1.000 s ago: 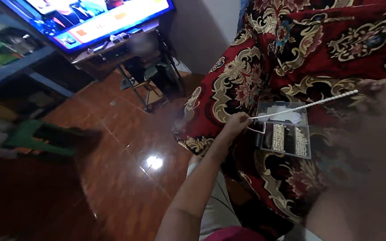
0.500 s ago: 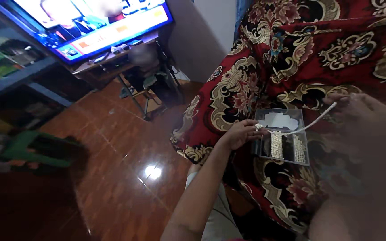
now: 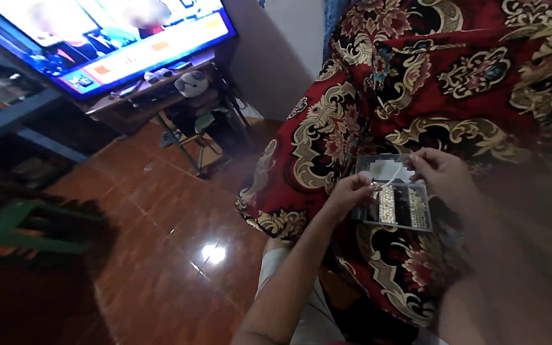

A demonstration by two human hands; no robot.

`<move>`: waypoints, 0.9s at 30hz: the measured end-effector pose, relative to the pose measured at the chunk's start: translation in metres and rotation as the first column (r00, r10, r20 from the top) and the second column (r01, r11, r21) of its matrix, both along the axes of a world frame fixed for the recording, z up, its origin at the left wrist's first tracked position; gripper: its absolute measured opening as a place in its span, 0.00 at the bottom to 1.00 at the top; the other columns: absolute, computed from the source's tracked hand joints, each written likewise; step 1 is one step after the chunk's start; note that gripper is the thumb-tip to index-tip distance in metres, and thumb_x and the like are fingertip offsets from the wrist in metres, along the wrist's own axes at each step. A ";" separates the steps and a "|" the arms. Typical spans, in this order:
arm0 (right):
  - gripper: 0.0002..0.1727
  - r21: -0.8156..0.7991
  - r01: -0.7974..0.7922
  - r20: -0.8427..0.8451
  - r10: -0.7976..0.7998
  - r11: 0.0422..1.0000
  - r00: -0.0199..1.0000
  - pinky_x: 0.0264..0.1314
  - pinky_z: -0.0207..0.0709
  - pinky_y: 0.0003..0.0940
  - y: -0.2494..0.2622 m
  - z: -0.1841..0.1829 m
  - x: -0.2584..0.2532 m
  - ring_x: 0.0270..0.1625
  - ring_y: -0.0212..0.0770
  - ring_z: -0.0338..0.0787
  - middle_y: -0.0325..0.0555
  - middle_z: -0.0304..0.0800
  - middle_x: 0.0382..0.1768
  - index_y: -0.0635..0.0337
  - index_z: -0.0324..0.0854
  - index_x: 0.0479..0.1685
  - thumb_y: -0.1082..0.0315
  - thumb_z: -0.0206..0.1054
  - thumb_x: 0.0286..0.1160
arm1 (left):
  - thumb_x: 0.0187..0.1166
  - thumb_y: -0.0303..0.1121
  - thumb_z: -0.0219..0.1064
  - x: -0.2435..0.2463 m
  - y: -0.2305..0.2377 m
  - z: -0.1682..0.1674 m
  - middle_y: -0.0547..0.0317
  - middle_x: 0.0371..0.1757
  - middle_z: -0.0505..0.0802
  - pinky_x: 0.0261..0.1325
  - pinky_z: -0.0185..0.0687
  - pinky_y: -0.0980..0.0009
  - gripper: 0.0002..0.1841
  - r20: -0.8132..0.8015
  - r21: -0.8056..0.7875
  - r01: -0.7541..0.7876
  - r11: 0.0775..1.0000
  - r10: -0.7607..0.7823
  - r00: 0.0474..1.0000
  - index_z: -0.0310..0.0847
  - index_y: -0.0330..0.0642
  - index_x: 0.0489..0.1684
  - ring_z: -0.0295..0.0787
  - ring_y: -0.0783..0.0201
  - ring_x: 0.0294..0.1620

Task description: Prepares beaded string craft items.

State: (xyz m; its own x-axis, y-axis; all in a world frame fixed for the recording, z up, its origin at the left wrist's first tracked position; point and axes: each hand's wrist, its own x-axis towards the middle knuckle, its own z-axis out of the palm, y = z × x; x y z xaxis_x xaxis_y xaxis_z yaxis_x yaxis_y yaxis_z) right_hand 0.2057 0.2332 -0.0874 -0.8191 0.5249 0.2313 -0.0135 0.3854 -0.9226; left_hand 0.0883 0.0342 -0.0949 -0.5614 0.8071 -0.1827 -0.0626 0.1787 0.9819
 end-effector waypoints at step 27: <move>0.09 0.068 -0.190 0.036 0.188 0.979 0.982 0.42 0.86 0.27 -0.008 0.001 0.001 0.34 0.28 0.88 0.43 0.90 0.38 0.63 0.88 0.46 0.67 0.68 0.82 | 0.87 0.30 0.60 -0.001 0.018 0.006 0.41 0.67 0.87 0.69 0.81 0.61 0.17 -0.489 -0.061 -0.132 0.989 0.085 0.868 0.80 0.31 0.68 0.87 0.57 0.64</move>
State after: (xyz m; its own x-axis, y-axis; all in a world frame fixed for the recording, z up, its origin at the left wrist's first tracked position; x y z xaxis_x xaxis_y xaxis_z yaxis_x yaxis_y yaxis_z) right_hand 0.2062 0.2247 -0.0862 -0.9090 0.3431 0.2368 -0.0659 0.4427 -0.8942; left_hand 0.0877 0.0520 -0.0887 -0.6813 0.7290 0.0660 0.3921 0.2872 0.8739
